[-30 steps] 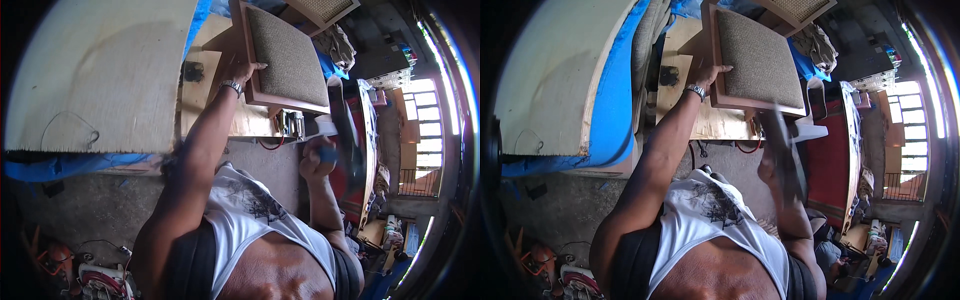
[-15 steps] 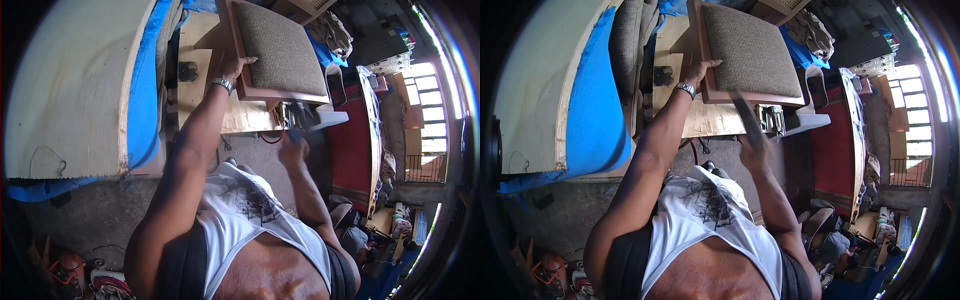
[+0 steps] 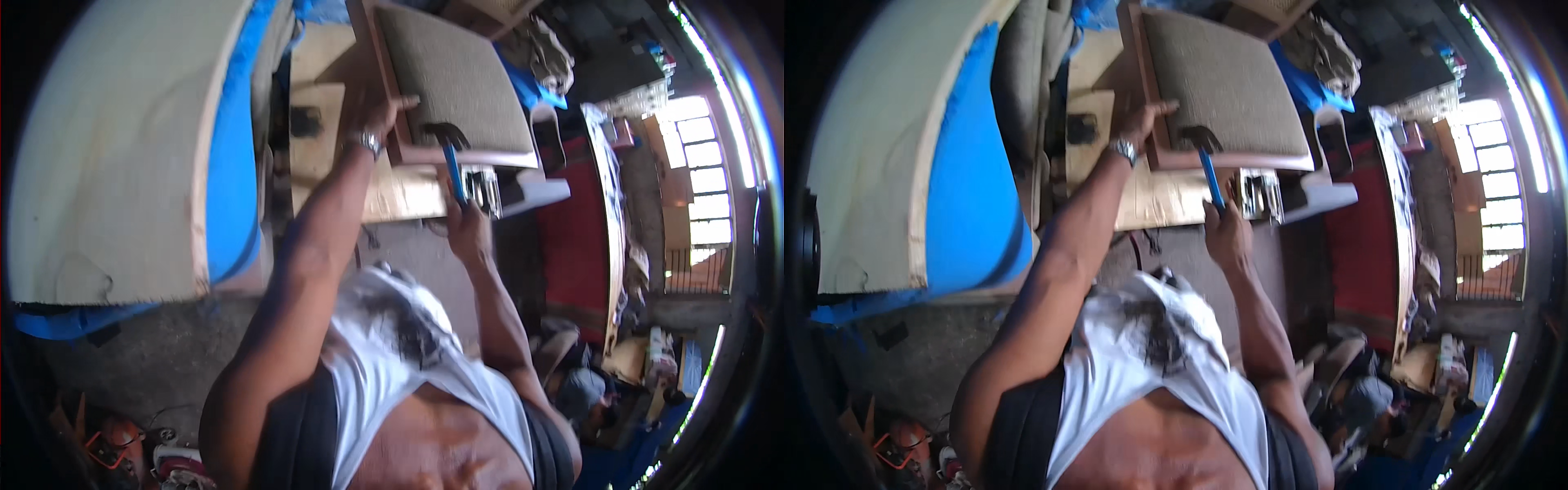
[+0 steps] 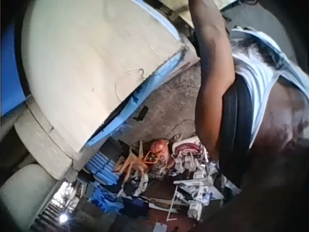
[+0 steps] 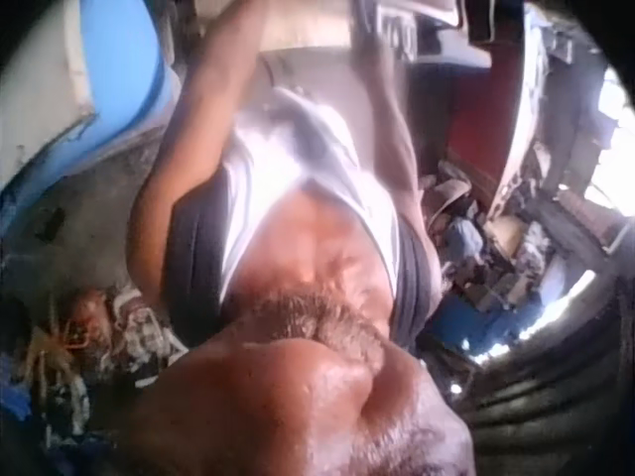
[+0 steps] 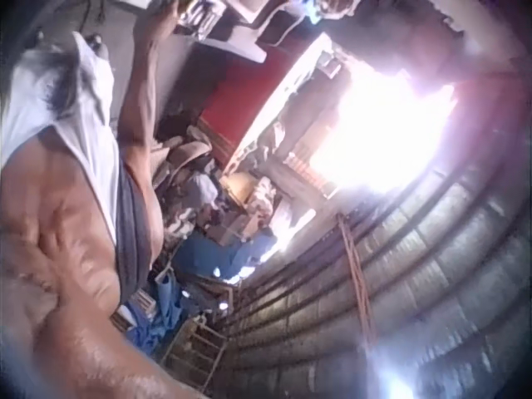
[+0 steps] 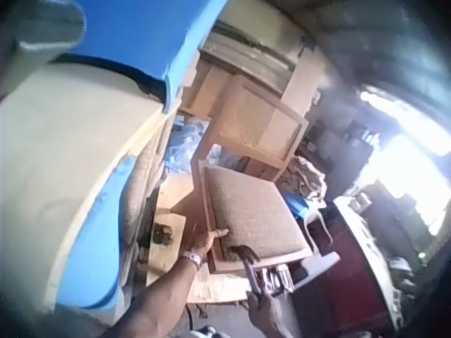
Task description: Assembling and reupholstering a chair by attaching a cushioned seat to a wooden frame using a hammer and screwdriver.
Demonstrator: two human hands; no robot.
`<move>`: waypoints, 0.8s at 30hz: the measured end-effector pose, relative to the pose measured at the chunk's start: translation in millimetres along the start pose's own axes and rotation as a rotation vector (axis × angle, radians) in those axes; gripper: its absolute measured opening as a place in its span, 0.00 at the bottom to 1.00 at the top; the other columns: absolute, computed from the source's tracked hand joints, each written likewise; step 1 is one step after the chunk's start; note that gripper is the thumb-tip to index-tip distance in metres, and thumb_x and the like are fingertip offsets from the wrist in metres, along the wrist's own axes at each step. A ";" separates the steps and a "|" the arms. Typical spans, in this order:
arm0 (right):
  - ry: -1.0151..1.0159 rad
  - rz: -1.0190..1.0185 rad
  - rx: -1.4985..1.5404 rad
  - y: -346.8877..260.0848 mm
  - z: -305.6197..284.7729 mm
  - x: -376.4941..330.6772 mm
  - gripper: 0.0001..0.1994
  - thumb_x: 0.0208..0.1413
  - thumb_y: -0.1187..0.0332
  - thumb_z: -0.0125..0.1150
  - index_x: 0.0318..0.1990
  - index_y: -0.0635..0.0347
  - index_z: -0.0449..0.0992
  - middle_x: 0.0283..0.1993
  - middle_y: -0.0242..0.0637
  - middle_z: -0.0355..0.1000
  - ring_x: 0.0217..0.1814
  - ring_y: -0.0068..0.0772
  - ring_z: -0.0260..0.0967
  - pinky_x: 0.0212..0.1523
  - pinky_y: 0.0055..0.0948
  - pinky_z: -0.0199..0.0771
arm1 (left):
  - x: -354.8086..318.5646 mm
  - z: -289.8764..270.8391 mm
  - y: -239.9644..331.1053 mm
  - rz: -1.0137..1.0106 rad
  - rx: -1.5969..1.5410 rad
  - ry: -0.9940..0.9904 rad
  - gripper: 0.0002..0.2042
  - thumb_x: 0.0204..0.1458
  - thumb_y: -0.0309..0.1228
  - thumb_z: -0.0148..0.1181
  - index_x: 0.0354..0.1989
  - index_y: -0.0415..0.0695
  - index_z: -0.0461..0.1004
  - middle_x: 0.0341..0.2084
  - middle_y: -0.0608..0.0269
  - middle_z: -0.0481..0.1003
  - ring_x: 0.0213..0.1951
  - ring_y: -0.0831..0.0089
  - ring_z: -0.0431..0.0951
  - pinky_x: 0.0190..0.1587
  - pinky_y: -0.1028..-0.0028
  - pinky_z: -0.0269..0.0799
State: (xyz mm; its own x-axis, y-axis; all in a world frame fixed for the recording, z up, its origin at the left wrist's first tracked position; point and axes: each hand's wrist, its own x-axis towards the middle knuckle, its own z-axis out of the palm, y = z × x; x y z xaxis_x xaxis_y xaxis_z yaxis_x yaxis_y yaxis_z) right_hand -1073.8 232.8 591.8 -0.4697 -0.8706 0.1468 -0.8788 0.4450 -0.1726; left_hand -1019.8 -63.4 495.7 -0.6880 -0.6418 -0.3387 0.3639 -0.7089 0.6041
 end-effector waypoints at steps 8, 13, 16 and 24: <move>0.449 -0.686 0.322 -54.5 -108.6 -66.4 0.11 0.59 0.64 0.58 0.34 0.65 0.72 0.19 0.38 0.68 0.18 0.40 0.68 0.23 0.38 0.69 | -115.9 27.9 28.9 0.177 0.162 0.003 0.19 0.51 0.37 0.64 0.50 0.41 0.79 0.52 0.56 0.76 0.60 0.62 0.69 0.65 0.65 0.59; 0.000 0.042 0.216 -121.7 -132.4 -100.6 0.16 0.61 0.57 0.58 0.35 0.66 0.71 0.20 0.53 0.69 0.22 0.57 0.71 0.24 0.42 0.69 | -149.1 11.2 44.3 0.302 0.194 -0.034 0.22 0.51 0.39 0.65 0.51 0.39 0.78 0.53 0.56 0.76 0.61 0.64 0.67 0.66 0.67 0.57; 0.312 -0.170 0.549 -173.6 -209.4 -136.7 0.13 0.63 0.60 0.56 0.33 0.62 0.69 0.23 0.43 0.71 0.17 0.35 0.67 0.20 0.31 0.67 | -211.1 20.3 65.9 0.377 0.258 -0.055 0.22 0.50 0.40 0.65 0.50 0.38 0.77 0.50 0.55 0.77 0.58 0.64 0.70 0.64 0.66 0.61; 0.033 0.046 0.046 -215.8 -225.0 -167.6 0.17 0.61 0.58 0.57 0.38 0.66 0.74 0.24 0.57 0.72 0.28 0.62 0.74 0.27 0.47 0.72 | -290.2 25.9 135.3 0.162 0.129 -0.030 0.26 0.48 0.39 0.65 0.54 0.37 0.73 0.47 0.49 0.76 0.55 0.64 0.71 0.58 0.63 0.67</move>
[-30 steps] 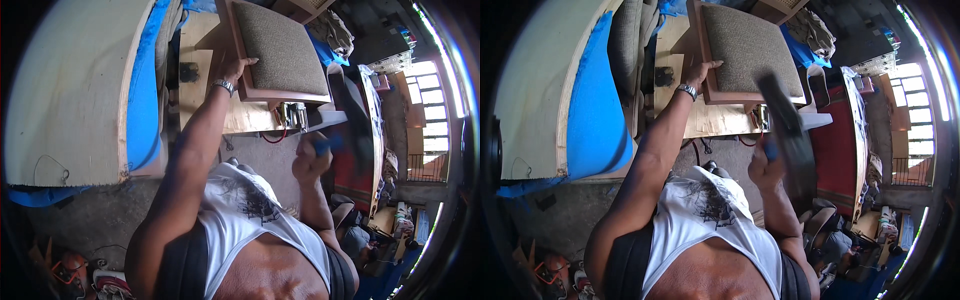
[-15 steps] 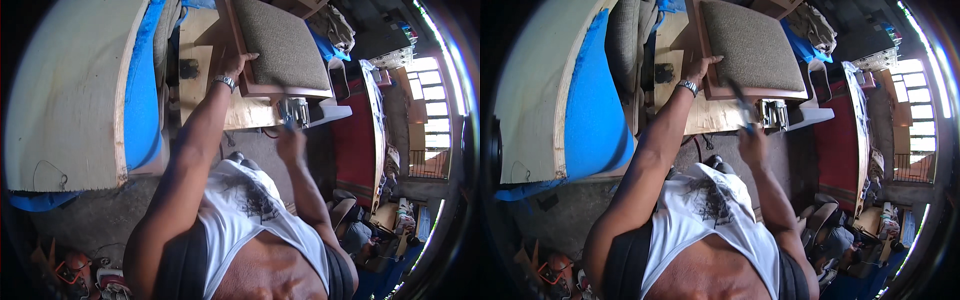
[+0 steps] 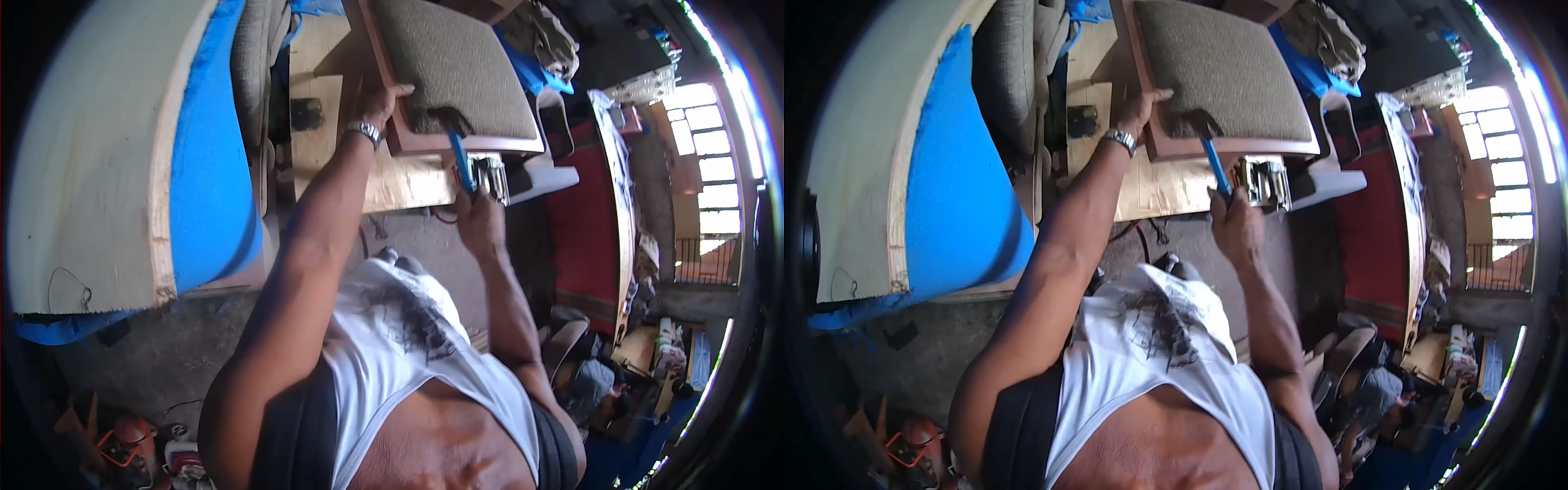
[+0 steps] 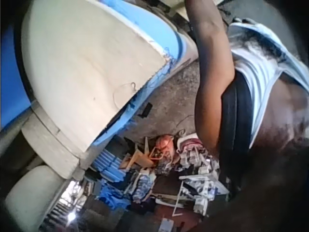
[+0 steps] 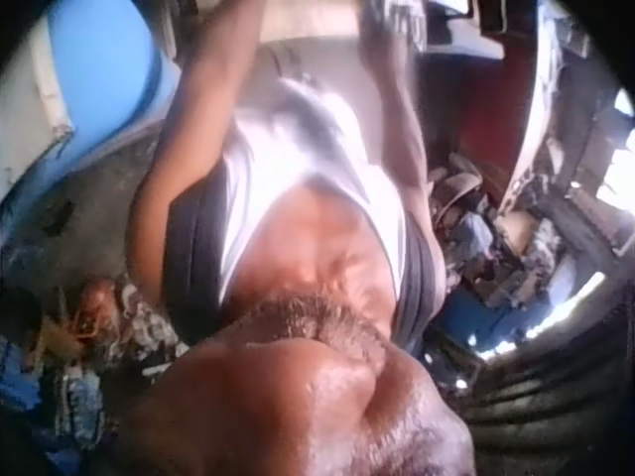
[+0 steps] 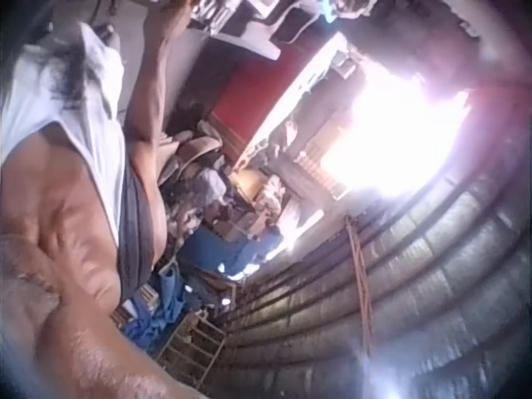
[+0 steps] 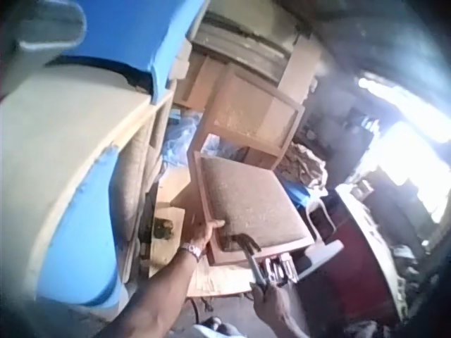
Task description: Assembling and reupholstering a chair by attaching a cushioned seat to a wooden frame using a hammer and screwdriver.
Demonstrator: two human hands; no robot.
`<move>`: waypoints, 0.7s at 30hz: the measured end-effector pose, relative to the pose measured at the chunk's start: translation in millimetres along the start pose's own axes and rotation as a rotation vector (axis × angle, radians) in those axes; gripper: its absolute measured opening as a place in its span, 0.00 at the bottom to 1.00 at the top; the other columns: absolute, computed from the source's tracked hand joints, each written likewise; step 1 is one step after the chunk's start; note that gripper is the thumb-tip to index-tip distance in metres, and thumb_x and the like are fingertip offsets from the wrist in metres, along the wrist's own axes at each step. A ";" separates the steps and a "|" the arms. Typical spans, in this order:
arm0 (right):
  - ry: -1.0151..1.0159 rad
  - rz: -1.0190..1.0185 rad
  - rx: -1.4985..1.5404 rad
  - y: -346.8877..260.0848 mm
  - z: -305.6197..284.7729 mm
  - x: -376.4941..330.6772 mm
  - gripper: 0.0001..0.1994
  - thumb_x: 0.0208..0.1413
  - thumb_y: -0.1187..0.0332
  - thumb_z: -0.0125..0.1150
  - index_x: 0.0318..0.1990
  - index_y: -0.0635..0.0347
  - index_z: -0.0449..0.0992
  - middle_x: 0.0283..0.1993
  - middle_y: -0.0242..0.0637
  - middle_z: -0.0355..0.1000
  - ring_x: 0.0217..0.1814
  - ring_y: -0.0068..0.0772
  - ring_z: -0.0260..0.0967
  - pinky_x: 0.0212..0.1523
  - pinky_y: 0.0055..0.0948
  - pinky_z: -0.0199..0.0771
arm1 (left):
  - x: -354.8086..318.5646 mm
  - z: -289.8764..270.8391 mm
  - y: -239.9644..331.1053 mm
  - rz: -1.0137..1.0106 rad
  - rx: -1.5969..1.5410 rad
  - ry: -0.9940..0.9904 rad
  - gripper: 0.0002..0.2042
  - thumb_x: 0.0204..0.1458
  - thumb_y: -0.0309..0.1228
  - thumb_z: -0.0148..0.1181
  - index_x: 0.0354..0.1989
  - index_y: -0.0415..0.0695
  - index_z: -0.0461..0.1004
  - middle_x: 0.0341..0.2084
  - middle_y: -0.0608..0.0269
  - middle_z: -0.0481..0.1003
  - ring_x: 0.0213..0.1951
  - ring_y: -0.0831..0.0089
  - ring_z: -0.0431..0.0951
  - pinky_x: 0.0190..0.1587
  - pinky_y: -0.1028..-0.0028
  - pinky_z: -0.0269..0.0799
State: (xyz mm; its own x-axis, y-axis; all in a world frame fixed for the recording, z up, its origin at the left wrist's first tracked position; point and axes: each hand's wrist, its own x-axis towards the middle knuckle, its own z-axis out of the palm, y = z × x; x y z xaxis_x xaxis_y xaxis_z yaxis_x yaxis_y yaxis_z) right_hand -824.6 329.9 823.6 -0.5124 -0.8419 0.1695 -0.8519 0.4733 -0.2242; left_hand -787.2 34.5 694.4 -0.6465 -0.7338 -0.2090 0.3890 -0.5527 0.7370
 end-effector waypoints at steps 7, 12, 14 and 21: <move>0.467 -0.341 0.545 -168.2 -115.6 -99.6 0.13 0.64 0.63 0.55 0.32 0.64 0.71 0.18 0.28 0.64 0.18 0.19 0.62 0.18 0.26 0.59 | -137.7 -46.7 107.8 0.022 0.076 0.070 0.25 0.45 0.44 0.67 0.49 0.39 0.77 0.52 0.58 0.74 0.55 0.66 0.70 0.62 0.67 0.60; 0.290 -0.239 0.538 -251.5 -123.5 -178.2 0.10 0.62 0.67 0.54 0.31 0.64 0.70 0.17 0.30 0.64 0.19 0.21 0.59 0.20 0.26 0.57 | -207.5 -90.9 178.5 0.212 0.012 0.050 0.33 0.47 0.39 0.73 0.59 0.33 0.70 0.58 0.53 0.72 0.59 0.66 0.68 0.63 0.70 0.60; 0.067 0.033 0.560 -256.3 -141.5 -210.6 0.06 0.57 0.70 0.59 0.36 0.62 0.71 0.21 0.43 0.69 0.21 0.41 0.70 0.25 0.35 0.68 | -260.8 -60.3 239.1 0.154 0.143 0.018 0.32 0.46 0.36 0.73 0.59 0.34 0.70 0.54 0.55 0.74 0.54 0.67 0.73 0.61 0.73 0.62; -0.035 0.157 0.583 -237.2 -129.8 -243.3 0.12 0.54 0.63 0.64 0.33 0.62 0.71 0.22 0.47 0.69 0.22 0.49 0.69 0.25 0.39 0.67 | -263.3 -102.9 262.5 -0.087 0.036 -0.219 0.27 0.58 0.37 0.59 0.63 0.36 0.64 0.57 0.57 0.71 0.55 0.65 0.72 0.60 0.67 0.65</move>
State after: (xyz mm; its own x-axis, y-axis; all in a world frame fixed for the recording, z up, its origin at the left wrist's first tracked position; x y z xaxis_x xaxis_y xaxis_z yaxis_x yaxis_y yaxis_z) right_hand -511.9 456.1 960.1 -0.6150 -0.7861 0.0621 -0.5614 0.3812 -0.7345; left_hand -447.3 41.9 876.8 -0.8052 -0.5783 -0.1314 0.3040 -0.5928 0.7458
